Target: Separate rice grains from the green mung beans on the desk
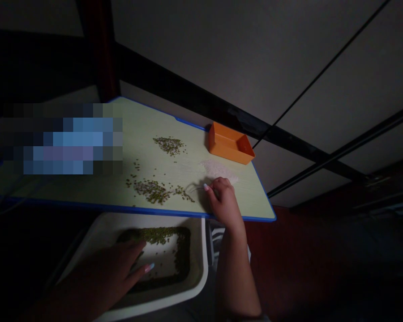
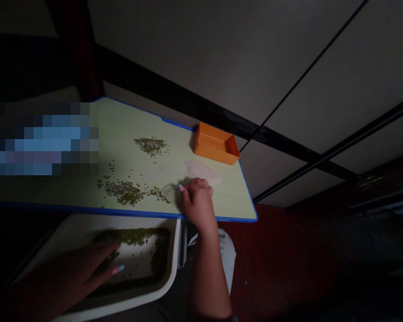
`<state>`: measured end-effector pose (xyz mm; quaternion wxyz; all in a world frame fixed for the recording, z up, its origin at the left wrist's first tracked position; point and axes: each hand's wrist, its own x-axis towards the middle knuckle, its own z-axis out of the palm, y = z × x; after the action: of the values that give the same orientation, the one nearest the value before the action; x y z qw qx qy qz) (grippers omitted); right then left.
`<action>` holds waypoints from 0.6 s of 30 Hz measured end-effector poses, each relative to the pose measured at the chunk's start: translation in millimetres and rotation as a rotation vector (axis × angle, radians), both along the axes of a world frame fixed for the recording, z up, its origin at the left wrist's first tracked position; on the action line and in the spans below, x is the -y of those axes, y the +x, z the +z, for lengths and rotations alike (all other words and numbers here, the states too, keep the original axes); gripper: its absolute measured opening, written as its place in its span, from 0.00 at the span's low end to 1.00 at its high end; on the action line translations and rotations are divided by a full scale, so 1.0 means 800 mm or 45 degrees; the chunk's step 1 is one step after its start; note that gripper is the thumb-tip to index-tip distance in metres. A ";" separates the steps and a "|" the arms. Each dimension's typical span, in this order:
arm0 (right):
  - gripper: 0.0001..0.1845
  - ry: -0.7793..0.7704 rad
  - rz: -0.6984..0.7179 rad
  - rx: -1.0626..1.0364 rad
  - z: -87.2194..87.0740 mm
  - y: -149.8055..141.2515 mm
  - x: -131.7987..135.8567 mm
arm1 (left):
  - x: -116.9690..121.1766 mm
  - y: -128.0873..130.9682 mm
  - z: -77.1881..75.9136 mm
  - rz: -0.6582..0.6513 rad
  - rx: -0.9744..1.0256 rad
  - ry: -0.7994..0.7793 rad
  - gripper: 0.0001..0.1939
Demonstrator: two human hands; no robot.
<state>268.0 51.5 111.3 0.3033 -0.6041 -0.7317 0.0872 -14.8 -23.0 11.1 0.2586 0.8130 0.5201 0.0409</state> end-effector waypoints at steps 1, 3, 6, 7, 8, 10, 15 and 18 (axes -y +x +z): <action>0.13 -0.002 -0.021 0.012 -0.001 0.001 0.000 | 0.000 0.000 0.000 0.001 0.004 -0.003 0.26; 0.14 -0.022 -0.022 0.037 -0.002 0.000 0.002 | 0.001 0.000 -0.001 0.005 0.023 0.003 0.27; 0.14 -0.048 0.053 0.024 -0.001 -0.003 0.005 | 0.000 -0.001 -0.005 0.010 0.067 0.026 0.27; 0.13 -0.046 0.078 0.009 0.000 -0.004 0.006 | 0.000 -0.001 -0.006 0.016 0.081 0.028 0.26; 0.13 -0.042 0.095 -0.005 0.001 -0.004 0.007 | 0.000 -0.001 -0.006 0.021 0.092 0.029 0.25; 0.13 -0.033 0.110 -0.020 0.002 -0.003 0.010 | 0.000 0.000 -0.005 0.018 0.105 0.020 0.24; 0.13 -0.025 0.065 -0.027 0.004 0.011 0.015 | 0.000 0.000 -0.002 0.018 0.093 0.018 0.23; 0.12 -0.026 0.052 -0.013 0.002 0.016 0.017 | 0.000 -0.001 -0.005 0.016 0.073 0.027 0.25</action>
<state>280.8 38.3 113.2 0.2992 -0.5915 -0.7415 0.1039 -15.9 -23.3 7.0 0.2647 0.8108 0.5172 0.0715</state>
